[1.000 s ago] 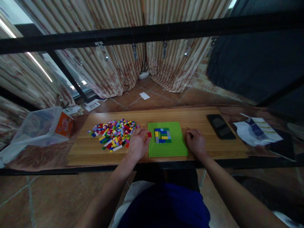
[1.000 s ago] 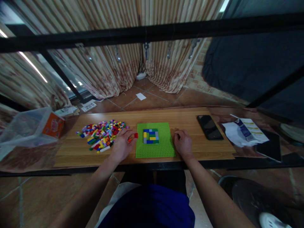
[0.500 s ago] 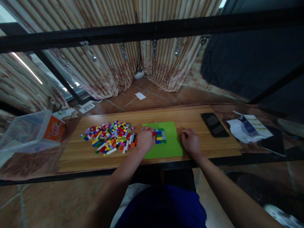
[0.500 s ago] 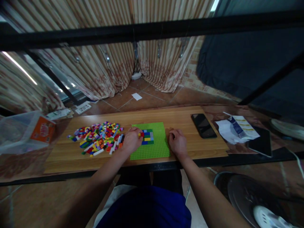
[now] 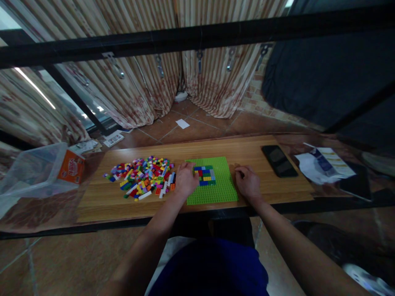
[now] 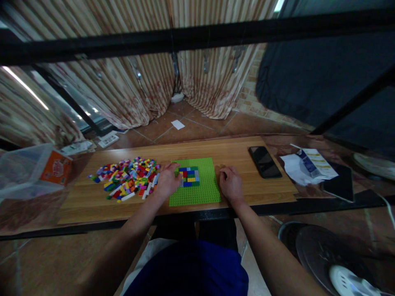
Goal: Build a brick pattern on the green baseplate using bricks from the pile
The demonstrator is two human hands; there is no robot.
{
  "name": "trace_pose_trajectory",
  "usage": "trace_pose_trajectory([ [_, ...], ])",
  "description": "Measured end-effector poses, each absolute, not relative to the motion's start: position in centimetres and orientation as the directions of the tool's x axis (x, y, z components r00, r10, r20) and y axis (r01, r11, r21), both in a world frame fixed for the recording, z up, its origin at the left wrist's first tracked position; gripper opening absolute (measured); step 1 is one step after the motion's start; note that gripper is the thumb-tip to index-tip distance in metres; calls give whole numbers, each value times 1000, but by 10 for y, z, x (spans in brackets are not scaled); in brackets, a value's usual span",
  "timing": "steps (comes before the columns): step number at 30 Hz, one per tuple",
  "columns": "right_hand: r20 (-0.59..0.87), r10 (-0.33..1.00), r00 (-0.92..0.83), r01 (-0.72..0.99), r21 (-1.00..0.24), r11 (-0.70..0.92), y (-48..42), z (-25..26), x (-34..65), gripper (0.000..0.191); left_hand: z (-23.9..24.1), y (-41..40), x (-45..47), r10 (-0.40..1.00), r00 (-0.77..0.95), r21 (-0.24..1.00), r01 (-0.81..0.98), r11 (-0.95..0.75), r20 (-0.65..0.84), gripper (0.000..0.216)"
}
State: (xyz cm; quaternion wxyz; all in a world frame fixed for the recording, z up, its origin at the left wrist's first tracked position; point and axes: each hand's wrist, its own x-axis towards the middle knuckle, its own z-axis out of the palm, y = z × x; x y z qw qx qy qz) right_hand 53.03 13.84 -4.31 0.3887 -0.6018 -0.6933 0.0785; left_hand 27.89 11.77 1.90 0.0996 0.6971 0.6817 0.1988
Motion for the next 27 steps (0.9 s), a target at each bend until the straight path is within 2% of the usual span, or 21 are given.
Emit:
trace_pose_trajectory([
  [3, 450, 893, 20, 770, -577, 273, 139, -44, 531, 22, 20, 127, 274, 992, -31, 437, 899, -28, 126, 36],
  [12, 444, 895, 30, 767, -585, 264, 139, -45, 532, 21, 18, 158, 271, 997, 71, 439, 897, -48, -34, 43],
  [18, 446, 895, 10, 772, -572, 277, 138, -43, 532, 21, 11, 159, 268, 997, 79, 483, 873, -64, -11, 42],
  [27, 439, 899, 10, 788, -556, 263, 138, -42, 532, 22, 0, 161, 269, 999, 36, 571, 821, -31, 4, 28],
])
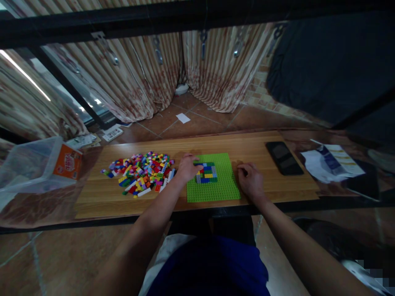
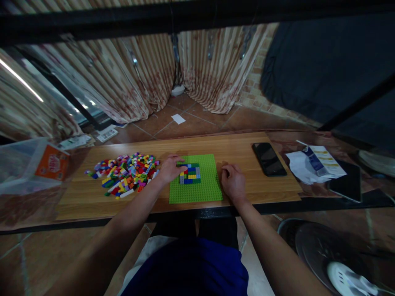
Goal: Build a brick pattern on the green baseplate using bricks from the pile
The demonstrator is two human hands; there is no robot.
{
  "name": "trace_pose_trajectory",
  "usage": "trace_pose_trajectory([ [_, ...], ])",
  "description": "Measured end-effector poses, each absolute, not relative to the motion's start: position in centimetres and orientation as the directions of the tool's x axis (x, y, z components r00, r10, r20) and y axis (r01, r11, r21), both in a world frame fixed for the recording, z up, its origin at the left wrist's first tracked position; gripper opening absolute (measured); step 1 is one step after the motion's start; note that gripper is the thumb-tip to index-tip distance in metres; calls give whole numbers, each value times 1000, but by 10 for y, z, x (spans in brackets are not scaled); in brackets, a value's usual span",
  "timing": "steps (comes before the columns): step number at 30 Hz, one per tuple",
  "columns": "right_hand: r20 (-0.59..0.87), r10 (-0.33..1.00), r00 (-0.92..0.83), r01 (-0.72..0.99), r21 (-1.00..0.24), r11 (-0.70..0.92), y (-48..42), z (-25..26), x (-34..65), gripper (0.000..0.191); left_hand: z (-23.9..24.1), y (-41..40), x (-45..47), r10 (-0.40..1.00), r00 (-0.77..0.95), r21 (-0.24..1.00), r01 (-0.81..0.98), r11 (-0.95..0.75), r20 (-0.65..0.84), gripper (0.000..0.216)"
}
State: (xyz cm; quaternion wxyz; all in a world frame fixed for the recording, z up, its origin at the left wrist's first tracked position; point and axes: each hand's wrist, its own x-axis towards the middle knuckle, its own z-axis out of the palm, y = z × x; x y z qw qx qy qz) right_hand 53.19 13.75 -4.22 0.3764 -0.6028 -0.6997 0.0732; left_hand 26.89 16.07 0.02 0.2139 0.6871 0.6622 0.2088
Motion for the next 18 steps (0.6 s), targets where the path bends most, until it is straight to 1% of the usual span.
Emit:
trace_pose_trajectory([
  [5, 447, 895, 0, 795, -543, 271, 138, -47, 535, 23, -3, 158, 270, 999, 42, 598, 801, -36, 3, 29],
  [10, 474, 880, -27, 814, -501, 295, 140, -51, 537, 23, -1, 154, 274, 1000, 15, 582, 813, -11, -1, 28],
  [18, 477, 878, -41, 826, -478, 299, 141, -53, 540, 26, 13, 133, 283, 994, -48, 563, 826, -16, 99, 29],
])
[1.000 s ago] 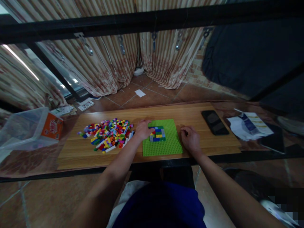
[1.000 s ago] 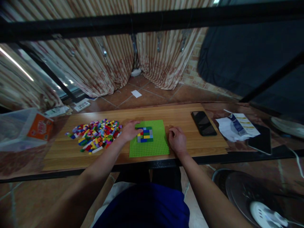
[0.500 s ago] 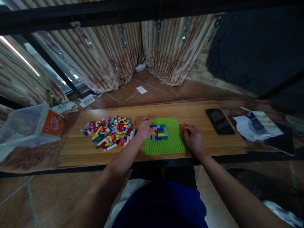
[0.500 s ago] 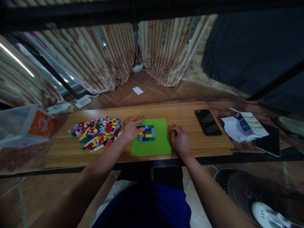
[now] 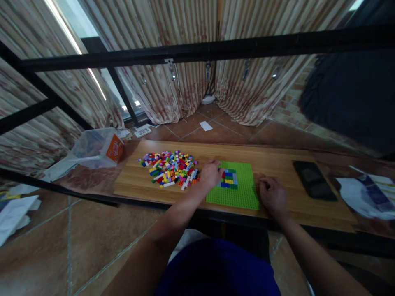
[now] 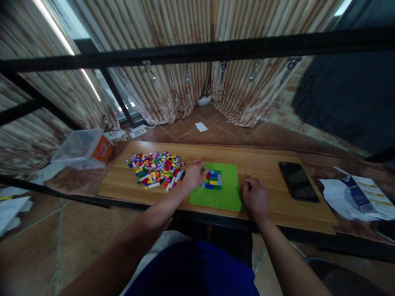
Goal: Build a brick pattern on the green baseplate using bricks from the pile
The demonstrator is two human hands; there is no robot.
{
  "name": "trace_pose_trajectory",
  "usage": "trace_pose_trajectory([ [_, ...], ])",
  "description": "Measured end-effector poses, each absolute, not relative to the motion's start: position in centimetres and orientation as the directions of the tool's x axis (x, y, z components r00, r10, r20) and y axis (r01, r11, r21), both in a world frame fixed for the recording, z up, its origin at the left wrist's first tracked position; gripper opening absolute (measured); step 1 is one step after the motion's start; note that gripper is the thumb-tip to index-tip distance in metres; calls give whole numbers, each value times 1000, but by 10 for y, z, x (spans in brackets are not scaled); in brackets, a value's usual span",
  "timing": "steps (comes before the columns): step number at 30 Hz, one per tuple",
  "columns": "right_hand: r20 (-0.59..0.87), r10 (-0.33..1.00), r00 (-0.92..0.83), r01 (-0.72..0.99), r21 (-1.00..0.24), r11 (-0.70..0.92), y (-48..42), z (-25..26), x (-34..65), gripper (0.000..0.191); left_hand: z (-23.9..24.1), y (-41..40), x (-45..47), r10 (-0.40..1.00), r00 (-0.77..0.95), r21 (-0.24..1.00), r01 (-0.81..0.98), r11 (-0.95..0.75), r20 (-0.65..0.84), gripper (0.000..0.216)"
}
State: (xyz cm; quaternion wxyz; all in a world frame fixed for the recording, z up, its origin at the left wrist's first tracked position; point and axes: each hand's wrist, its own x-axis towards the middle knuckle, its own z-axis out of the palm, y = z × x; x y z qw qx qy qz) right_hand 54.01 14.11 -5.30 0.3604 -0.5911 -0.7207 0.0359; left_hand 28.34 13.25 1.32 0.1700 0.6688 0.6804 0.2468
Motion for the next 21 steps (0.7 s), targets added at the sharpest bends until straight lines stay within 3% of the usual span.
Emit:
trace_pose_trajectory([
  [5, 489, 871, -38, 831, -469, 299, 142, -54, 539, 26, 21, 97, 266, 958, -72, 569, 816, -104, 278, 26],
  [8, 503, 864, -32, 827, -472, 306, 142, -54, 539, 24, 18, 71, 238, 910, -216, 573, 819, -30, 355, 26],
  [12, 502, 864, -35, 823, -475, 310, 141, -53, 538, 22, 10, 55, 202, 846, -398, 533, 830, 166, 356, 23],
  [21, 504, 863, -28, 820, -482, 308, 140, -50, 535, 21, 3, 63, 189, 876, -357, 311, 915, 258, 325, 32],
])
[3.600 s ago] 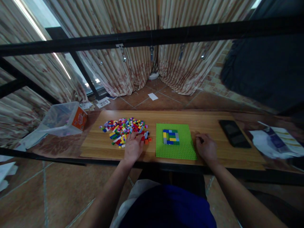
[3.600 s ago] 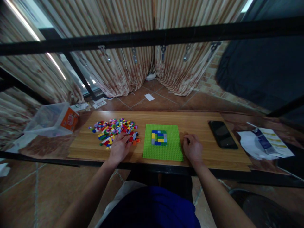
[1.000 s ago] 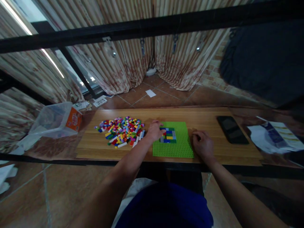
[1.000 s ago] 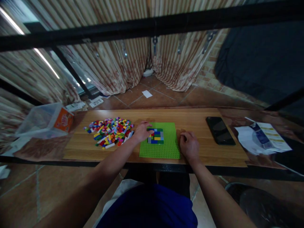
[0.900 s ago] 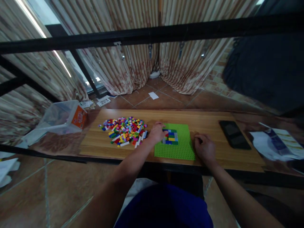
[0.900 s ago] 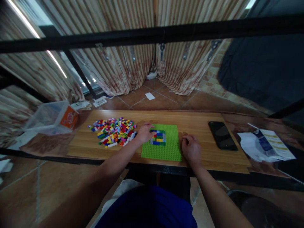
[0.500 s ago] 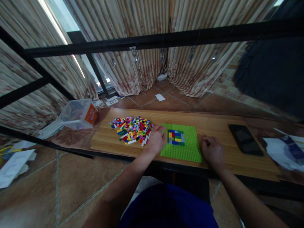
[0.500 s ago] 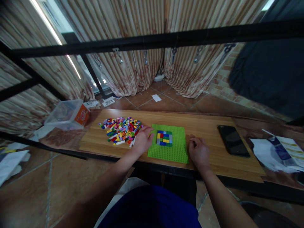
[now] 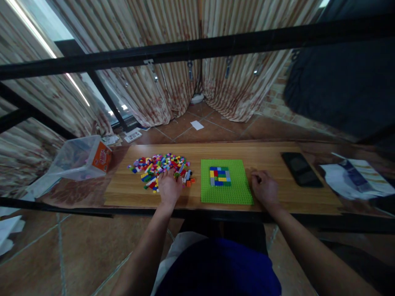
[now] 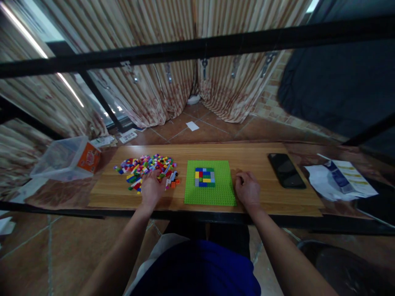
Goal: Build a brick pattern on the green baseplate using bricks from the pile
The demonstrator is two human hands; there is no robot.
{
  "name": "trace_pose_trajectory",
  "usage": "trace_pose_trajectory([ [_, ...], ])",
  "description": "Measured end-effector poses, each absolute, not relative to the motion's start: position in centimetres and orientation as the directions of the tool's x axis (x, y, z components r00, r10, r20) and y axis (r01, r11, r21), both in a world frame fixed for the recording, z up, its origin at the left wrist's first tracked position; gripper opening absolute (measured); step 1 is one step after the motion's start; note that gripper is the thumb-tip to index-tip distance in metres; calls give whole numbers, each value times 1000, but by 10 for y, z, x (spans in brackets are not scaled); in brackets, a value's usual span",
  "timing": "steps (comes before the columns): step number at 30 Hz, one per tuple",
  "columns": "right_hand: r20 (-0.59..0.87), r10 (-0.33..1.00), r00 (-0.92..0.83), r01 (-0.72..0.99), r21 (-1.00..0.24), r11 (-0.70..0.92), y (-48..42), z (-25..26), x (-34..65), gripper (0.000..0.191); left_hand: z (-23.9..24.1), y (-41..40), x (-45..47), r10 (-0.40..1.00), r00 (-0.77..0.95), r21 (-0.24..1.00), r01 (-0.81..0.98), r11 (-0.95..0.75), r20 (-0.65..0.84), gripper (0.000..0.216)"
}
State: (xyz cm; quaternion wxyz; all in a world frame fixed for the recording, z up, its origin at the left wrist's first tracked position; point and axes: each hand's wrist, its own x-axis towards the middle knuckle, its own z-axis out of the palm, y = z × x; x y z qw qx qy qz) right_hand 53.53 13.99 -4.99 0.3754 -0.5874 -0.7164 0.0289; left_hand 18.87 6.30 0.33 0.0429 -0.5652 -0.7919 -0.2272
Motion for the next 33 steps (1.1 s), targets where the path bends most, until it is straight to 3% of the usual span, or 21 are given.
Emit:
trace_pose_trajectory([
  [8, 489, 872, -6, 817, -501, 286, 140, -49, 533, 22, -4, 64, 180, 869, -334, 322, 921, 219, 365, 28],
  [12, 465, 885, 14, 816, -517, 259, 139, -46, 531, 22, 1, 60, 181, 832, -379, 428, 883, 194, 406, 30],
  [19, 450, 893, 21, 801, -542, 254, 138, -45, 530, 22, 13, 57, 181, 821, -478, 753, 651, 93, 312, 26],
  [27, 450, 893, 6, 811, -525, 259, 139, -47, 531, 22, 6, 49, 173, 820, -551, 882, 452, 135, 156, 33],
  [33, 452, 892, 15, 810, -528, 254, 139, -46, 531, 22, 4, 45, 167, 804, -595, 983, 146, 108, 0, 40],
])
